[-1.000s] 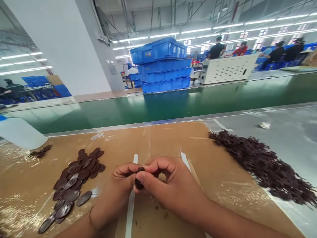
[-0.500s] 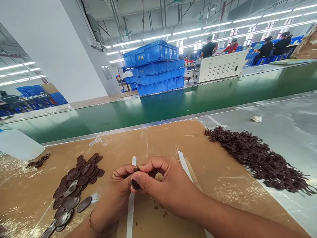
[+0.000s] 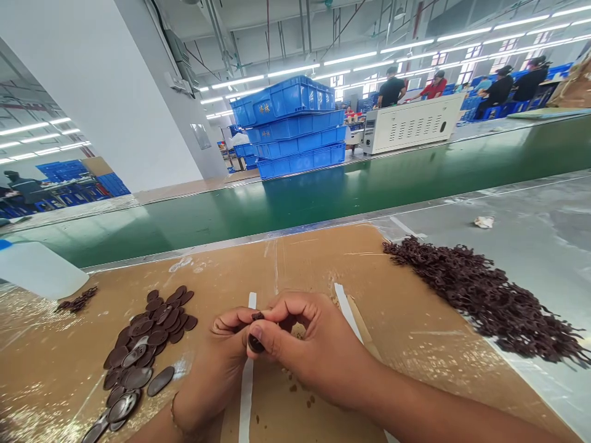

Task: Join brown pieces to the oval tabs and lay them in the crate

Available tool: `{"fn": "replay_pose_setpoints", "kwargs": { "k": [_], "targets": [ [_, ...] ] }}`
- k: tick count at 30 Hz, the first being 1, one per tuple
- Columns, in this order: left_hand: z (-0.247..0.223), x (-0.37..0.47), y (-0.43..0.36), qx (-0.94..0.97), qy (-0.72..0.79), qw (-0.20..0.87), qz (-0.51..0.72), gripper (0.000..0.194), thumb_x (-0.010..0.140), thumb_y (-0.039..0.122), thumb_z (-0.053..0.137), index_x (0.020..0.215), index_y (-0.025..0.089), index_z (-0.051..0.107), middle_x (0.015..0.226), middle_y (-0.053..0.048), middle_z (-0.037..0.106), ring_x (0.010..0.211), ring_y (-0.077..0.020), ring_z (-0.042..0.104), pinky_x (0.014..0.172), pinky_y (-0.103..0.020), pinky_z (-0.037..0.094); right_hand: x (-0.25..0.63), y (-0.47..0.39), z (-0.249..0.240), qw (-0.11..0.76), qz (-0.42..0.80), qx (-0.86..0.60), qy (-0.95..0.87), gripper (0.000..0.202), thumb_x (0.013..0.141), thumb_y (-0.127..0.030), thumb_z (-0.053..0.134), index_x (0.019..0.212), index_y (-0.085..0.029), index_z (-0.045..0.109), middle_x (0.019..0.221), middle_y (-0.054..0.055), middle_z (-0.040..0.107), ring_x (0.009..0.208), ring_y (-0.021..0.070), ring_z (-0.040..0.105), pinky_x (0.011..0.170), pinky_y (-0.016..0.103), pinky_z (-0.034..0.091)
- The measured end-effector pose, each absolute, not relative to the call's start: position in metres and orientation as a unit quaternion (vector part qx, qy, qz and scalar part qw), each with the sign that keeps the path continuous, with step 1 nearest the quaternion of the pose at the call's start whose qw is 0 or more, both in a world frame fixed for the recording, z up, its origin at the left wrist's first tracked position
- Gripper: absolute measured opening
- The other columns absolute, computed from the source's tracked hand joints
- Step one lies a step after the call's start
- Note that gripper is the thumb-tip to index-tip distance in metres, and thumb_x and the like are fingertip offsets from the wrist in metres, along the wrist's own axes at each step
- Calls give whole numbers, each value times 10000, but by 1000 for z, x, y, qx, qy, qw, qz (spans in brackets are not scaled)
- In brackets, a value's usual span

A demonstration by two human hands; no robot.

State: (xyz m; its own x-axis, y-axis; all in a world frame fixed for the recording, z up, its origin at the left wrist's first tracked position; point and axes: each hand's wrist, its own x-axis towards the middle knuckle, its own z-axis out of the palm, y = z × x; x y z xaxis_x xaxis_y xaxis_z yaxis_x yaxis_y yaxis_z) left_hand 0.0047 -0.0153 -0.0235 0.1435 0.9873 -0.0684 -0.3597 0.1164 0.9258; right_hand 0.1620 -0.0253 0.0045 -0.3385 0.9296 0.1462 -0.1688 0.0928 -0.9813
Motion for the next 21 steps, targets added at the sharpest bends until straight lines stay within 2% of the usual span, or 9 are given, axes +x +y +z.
{"fn": "replay_pose_setpoints", "kwargs": {
  "k": [9, 12, 16, 21],
  "targets": [
    [-20, 5, -15, 409, 365, 651, 525, 171, 561, 272, 890, 624, 198, 749, 610, 6, 703, 543, -71, 596, 575, -160, 496, 161, -26, 3, 468, 612, -326, -548, 254, 761, -375, 772, 682, -167, 649, 729, 24, 666, 686, 141, 605, 643, 275, 505],
    [-21, 4, -15, 421, 361, 647, 523, 149, 594, 271, 875, 657, 200, 760, 596, 10, 691, 547, -68, 593, 578, -154, 490, 162, -26, 1, 467, 593, -327, -568, 227, 806, -367, 726, 701, -176, 664, 741, 29, 668, 694, 152, 608, 649, 294, 510],
    [-23, 3, -14, 451, 356, 651, 497, 133, 638, 251, 853, 743, 209, 782, 619, 8, 692, 592, -71, 606, 614, -148, 490, 166, -25, 4, 466, 550, -355, -595, 229, 850, -335, 654, 680, -182, 652, 704, 21, 648, 645, 150, 597, 621, 298, 498],
    [-20, 2, -15, 471, 319, 681, 461, 244, 693, 257, 819, 933, 242, 779, 733, -23, 729, 642, -114, 645, 660, -217, 530, 171, -26, 14, 461, 486, -377, -640, 201, 851, -307, 634, 690, -192, 666, 675, 9, 641, 644, 149, 608, 621, 277, 500]
  ]
}}
